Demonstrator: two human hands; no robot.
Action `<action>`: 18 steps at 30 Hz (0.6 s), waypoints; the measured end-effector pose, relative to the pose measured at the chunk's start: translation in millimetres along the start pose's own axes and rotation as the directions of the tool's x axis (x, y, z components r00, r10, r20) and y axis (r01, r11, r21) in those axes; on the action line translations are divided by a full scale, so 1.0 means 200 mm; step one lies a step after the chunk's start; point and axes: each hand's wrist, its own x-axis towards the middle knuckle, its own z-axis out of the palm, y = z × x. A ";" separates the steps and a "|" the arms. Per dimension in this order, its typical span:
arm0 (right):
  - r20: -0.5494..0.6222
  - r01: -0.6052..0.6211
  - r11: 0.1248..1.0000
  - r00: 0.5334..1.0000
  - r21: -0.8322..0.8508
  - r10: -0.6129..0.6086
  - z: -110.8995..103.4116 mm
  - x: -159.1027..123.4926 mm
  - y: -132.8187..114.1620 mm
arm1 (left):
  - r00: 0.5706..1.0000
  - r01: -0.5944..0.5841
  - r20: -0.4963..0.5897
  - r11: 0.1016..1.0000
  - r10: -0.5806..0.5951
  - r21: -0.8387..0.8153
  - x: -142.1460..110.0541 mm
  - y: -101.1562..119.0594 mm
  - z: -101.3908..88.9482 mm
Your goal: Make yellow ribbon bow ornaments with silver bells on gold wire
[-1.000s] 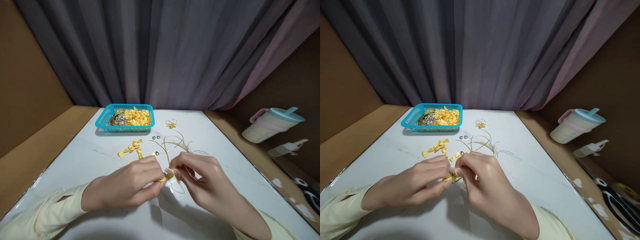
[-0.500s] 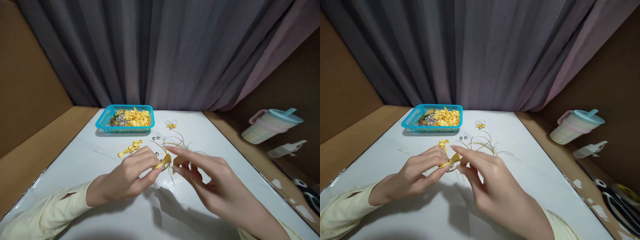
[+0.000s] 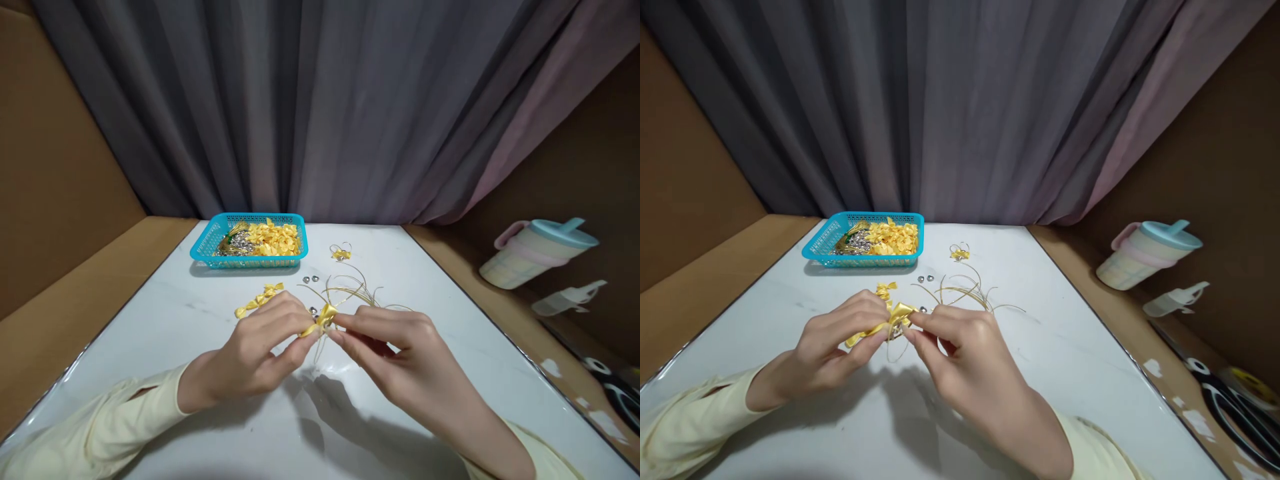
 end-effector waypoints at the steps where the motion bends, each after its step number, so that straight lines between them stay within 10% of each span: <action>1: 0.025 -0.016 1.000 1.000 0.015 0.015 0.00 0.00 0.00 | 1.000 0.001 0.001 1.000 -0.001 0.001 0.00 0.00 0.00; 18: 0.265 -0.276 0.943 0.938 0.183 0.223 -0.03 0.02 -0.02 | 1.000 0.004 -0.024 0.999 -0.003 0.041 0.00 -0.01 0.00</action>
